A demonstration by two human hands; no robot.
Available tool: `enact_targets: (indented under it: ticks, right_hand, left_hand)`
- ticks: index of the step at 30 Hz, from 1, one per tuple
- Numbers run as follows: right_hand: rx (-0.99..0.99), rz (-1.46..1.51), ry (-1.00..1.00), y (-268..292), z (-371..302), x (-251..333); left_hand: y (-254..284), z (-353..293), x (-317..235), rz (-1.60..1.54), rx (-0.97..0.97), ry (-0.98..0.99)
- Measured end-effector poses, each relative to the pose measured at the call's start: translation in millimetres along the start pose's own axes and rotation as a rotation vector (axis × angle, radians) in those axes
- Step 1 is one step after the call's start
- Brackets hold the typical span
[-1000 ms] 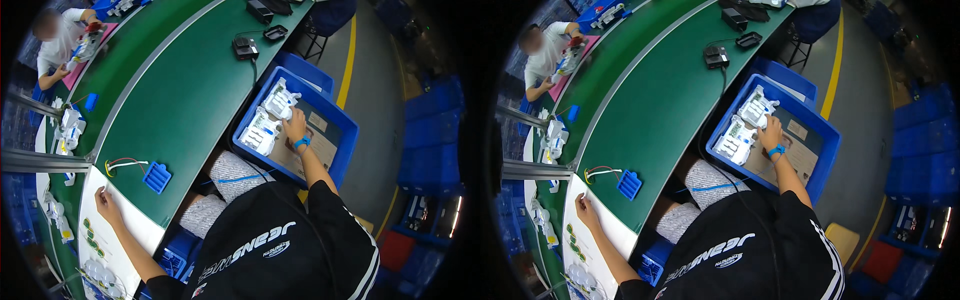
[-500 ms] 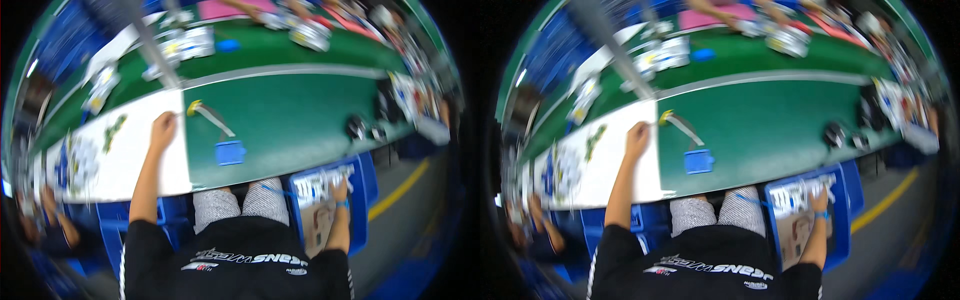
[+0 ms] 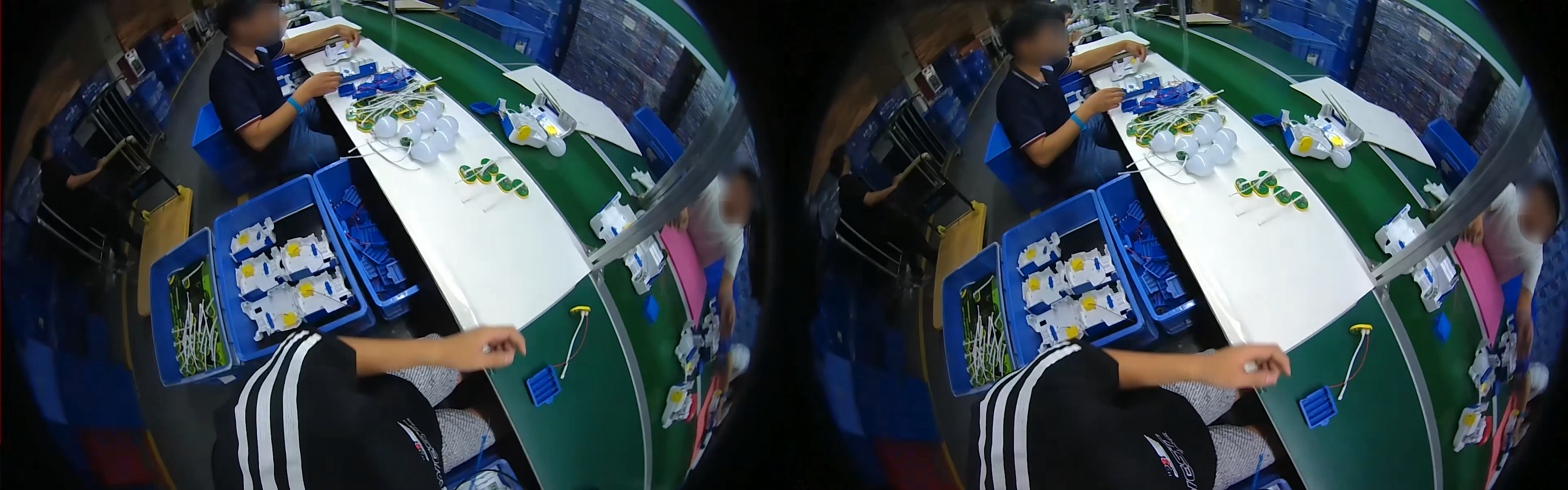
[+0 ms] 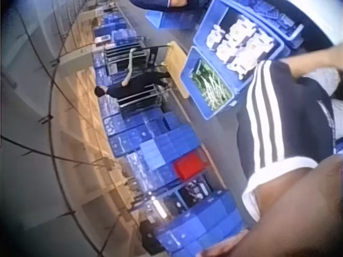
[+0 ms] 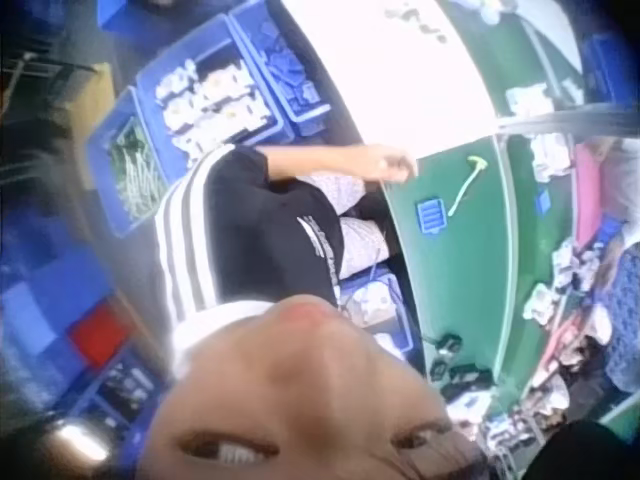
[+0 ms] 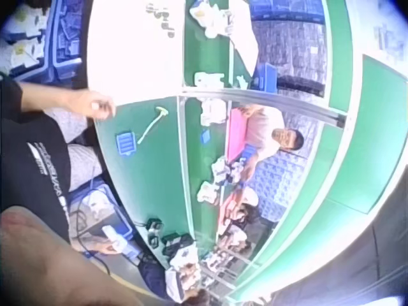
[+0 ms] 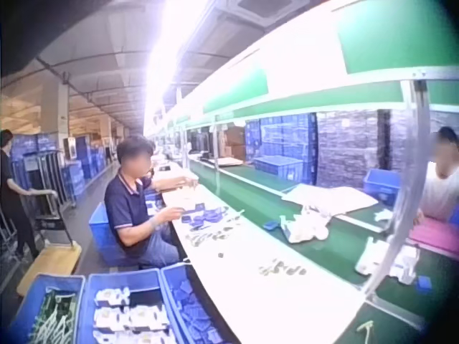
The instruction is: Assembling various components of light fixtures including wiring and housings on a production line.
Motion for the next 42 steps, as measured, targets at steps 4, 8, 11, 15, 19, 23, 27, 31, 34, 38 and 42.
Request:
enact_targets:
  ticks: [4, 8, 11, 15, 19, 23, 27, 31, 34, 38, 42]
  right_hand:
    - [-0.236, 0.019, 0.055, 109.1, -31.2, 157.5]
    - [0.181, 0.350, 0.152, 47.0, 35.3, 305.3]
    - [0.599, 0.365, 0.263, -11.7, 62.4, 371.2]
    - [0.753, 0.296, 0.170, -38.6, 63.9, 391.8]
    - [0.726, 0.359, 0.127, -21.9, 69.0, 383.7]
    - [0.638, 0.372, 0.002, -12.4, 69.6, 366.1]
    - [0.544, 0.344, -0.043, -22.4, 49.2, 345.1]
    - [0.501, 0.254, 0.126, -2.7, 46.6, 354.8]
    - [0.523, 0.227, 0.096, 7.5, 49.7, 348.4]
    - [0.524, 0.154, 0.052, 12.9, 47.8, 342.2]
    - [0.512, 0.177, 0.087, 15.5, 46.6, 334.2]
  left_hand:
    - [-105.3, -23.6, 55.1, -0.476, 0.322, 0.217]
    - [-130.2, -26.4, 28.8, -0.725, 0.451, 0.314]
    - [-114.7, -36.7, 53.2, -0.425, 0.611, 0.381]
    - [-89.5, -40.6, 67.2, -0.810, 0.358, 0.529]
    - [-84.4, -31.4, 68.3, -0.591, 0.339, 0.328]
    - [-79.1, -37.7, 67.1, -0.018, 0.421, 0.108]
    - [-95.0, -25.4, 46.1, -0.031, 0.440, 0.249]
    - [-109.5, -28.6, 73.9, -0.648, 0.386, 0.645]
    - [-115.2, -26.4, 76.7, -0.657, 0.461, 0.732]
    - [-118.9, -17.0, 81.0, -0.445, 0.521, 0.770]
    - [-136.3, 3.6, 55.1, -0.175, 0.659, 0.642]
Point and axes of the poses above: each hand's wrist, its own z-axis towards the middle knuckle, its own y-axis out of the back of the hand, x = y × z, the point moved 10 cm from there along z, towards the middle knuckle, and after that the axes turned 2 degrees about z, right-handed, at the moved point
